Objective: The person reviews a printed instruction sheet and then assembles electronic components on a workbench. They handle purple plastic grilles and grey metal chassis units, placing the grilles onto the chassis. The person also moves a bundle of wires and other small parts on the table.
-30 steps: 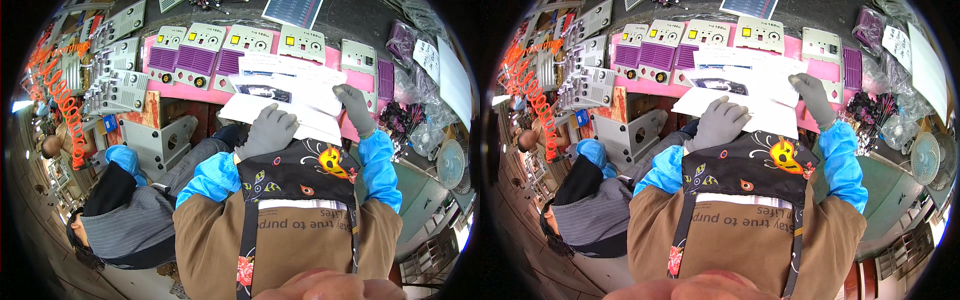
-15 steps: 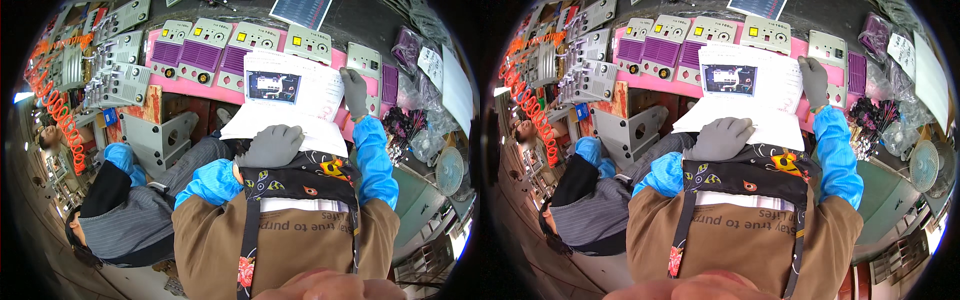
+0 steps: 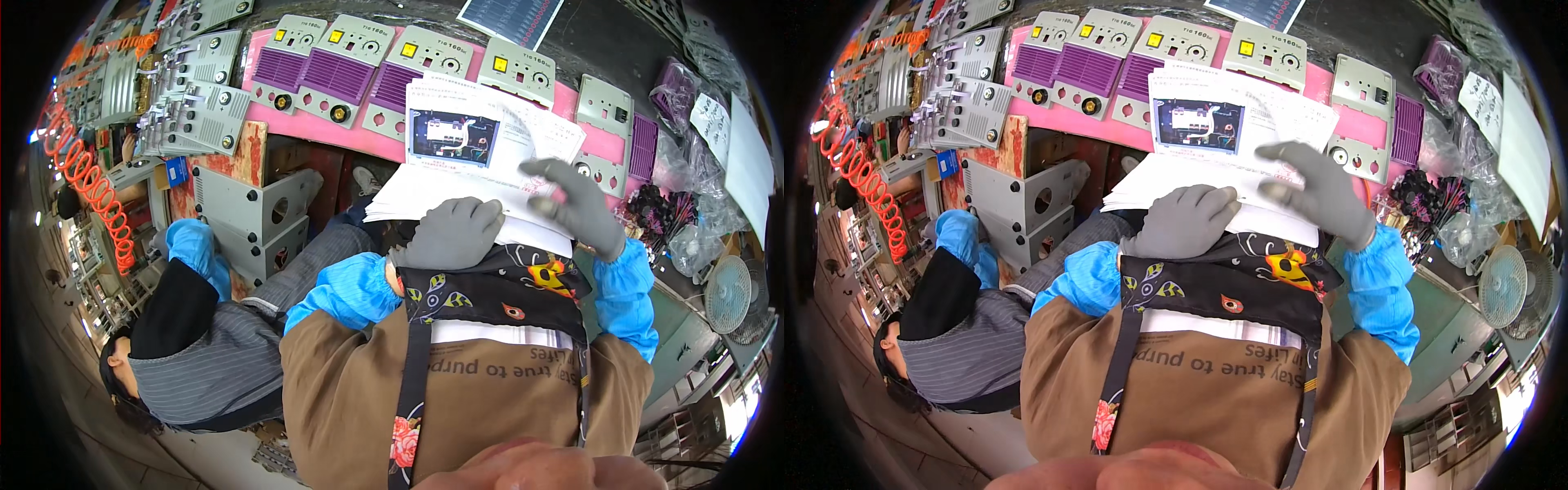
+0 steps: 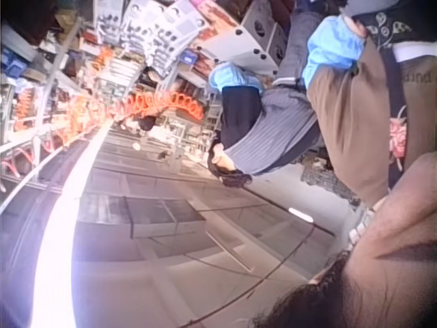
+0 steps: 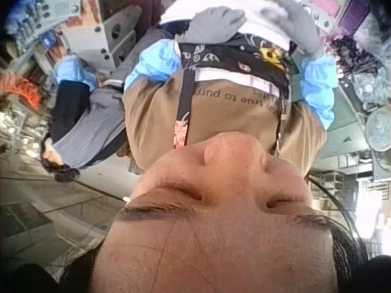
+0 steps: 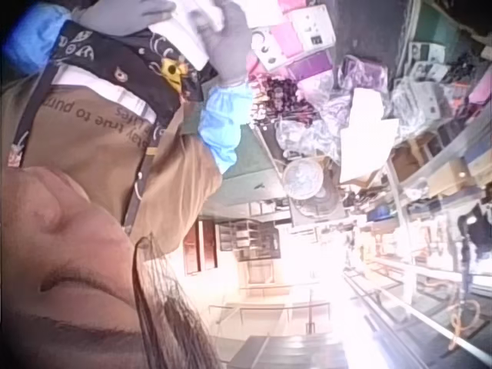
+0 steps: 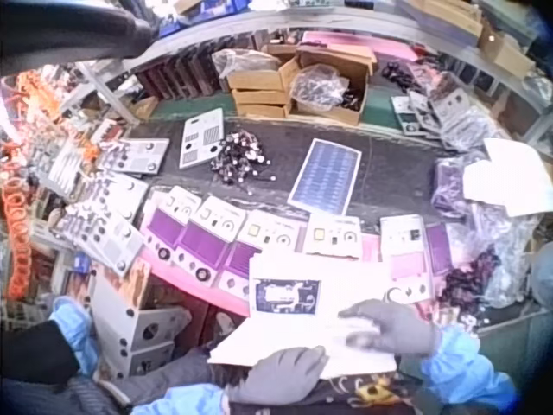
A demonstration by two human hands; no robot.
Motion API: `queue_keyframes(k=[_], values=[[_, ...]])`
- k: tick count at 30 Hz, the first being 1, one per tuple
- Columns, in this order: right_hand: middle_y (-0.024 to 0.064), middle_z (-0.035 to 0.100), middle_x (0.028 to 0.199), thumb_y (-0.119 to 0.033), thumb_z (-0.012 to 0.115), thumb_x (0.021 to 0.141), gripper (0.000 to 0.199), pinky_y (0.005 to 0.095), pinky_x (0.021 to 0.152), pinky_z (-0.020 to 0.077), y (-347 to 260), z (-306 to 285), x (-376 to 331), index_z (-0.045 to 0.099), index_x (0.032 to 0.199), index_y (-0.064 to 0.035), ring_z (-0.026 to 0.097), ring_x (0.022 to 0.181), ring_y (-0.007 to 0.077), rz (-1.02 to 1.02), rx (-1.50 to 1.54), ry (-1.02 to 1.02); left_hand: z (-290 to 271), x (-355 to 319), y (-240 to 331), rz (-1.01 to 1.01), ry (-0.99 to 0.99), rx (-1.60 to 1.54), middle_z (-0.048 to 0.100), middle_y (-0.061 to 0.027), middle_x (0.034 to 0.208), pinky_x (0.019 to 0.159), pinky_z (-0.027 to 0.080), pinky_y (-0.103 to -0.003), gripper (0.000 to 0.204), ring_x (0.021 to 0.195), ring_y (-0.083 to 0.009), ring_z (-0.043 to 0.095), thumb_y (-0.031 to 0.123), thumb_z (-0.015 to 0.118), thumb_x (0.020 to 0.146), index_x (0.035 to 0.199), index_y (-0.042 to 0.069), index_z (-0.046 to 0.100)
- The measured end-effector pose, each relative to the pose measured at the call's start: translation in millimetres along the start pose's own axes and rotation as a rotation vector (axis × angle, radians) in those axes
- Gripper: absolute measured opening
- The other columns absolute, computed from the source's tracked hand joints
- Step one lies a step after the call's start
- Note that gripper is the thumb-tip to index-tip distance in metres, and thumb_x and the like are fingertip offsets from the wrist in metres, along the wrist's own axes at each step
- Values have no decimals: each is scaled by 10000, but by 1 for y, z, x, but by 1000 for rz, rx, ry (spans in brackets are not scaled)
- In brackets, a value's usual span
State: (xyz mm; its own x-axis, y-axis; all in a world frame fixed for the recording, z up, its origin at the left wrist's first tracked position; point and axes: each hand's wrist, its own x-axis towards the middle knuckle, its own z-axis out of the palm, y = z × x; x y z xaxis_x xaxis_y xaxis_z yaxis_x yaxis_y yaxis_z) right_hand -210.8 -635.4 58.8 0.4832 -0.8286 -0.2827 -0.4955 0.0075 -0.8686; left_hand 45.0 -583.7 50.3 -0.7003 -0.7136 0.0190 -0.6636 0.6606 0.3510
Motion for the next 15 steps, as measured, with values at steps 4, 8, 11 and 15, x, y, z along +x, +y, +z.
queue_keyframes(k=[4, 8, 11, 15], values=[[152, 666, 1164, -346, 752, 859, 502, 388, 963, 497, -7, 6, -5, 642, 1267, -74, 629, 1126, 305, -9, -49, -178, 3, 0, 1, -23, 32, -17, 624, 13, 1168, 757, 551, -305, 332, 1025, -165, 618, 194, 640, 785, 1104, 115, 693], [154, 704, 1030, -272, 701, 892, 328, 408, 863, 530, 13, 10, -4, 697, 1164, -89, 667, 999, 333, -27, -135, -96, 10, -1, 2, -44, 102, -33, 625, 11, 1177, 821, 544, -313, 315, 1086, -176, 602, 194, 634, 773, 1072, 113, 691], [146, 716, 964, -236, 661, 914, 235, 424, 789, 540, 25, 14, 4, 721, 1095, -99, 683, 899, 344, 30, -252, 49, -12, 14, -6, 124, 166, 91, 629, 3, 1165, 879, 526, -326, 301, 1106, -189, 595, 191, 626, 771, 1054, 109, 685], [141, 717, 986, -266, 624, 940, 233, 422, 761, 541, 57, 15, 31, 722, 1087, -115, 691, 873, 336, 113, -323, 279, -17, 14, -3, 107, 157, 64, 631, -9, 1144, 892, 514, -333, 302, 1089, -195, 597, 196, 621, 772, 1058, 118, 679]])
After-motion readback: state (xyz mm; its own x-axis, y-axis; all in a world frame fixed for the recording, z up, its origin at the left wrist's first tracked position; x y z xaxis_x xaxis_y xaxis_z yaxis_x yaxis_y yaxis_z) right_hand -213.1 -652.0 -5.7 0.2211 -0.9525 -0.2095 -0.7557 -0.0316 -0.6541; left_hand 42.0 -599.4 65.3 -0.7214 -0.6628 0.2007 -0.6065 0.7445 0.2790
